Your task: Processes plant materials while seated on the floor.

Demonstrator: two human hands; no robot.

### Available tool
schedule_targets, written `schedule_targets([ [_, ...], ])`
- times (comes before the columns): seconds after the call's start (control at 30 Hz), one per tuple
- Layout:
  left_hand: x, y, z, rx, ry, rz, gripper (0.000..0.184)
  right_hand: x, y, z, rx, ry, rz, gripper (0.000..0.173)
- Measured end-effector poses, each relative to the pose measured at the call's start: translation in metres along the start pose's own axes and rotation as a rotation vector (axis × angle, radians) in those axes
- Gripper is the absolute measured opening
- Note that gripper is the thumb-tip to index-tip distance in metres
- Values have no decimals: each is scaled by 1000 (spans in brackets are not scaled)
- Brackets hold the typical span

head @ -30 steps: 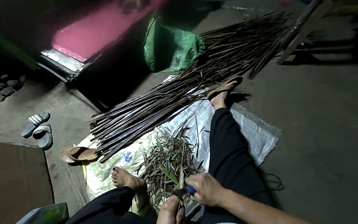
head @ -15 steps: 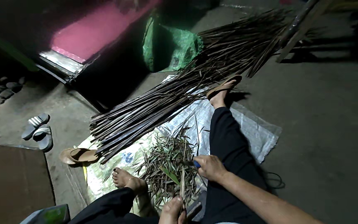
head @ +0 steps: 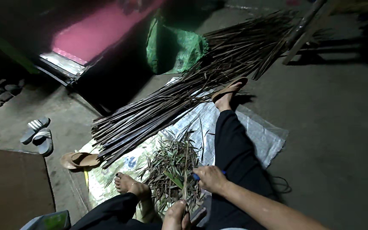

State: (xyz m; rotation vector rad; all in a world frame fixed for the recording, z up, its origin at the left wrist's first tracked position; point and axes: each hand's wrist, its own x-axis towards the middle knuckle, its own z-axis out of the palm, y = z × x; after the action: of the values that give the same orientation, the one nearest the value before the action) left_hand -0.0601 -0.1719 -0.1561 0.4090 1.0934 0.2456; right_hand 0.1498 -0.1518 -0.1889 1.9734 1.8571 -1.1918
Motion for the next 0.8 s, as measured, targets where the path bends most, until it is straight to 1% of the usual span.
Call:
schedule_targets([
  [0.13, -1, 1, 2, -1, 10, 9, 36, 6, 4, -4, -17, 19, 74, 30],
  [0.3, -2, 0, 2, -14, 22, 7, 33, 7, 10, -16, 53, 85, 222, 31],
  [0.37, -2, -1, 2, -18, 16, 5, 33, 3, 11, -21, 86, 71, 237, 32],
  [0.43, 0, 0, 2, -26, 38, 4, 34, -5, 2, -20, 133, 21, 138, 32],
  [0.53, -1, 1, 5, -19, 84, 17, 34, -25, -21, -1, 164, -86, -124, 25],
  [0.63, 2, 0, 6, -42, 91, 46, 33, -33, -32, 14, 134, -118, -318, 20],
  [0.7, 1, -3, 4, -56, 81, 50, 35, -32, -34, 18, 100, -107, -342, 19],
  [0.8, 1, -2, 4, -73, 47, 35, 38, -25, -27, 18, 46, -31, -280, 19],
])
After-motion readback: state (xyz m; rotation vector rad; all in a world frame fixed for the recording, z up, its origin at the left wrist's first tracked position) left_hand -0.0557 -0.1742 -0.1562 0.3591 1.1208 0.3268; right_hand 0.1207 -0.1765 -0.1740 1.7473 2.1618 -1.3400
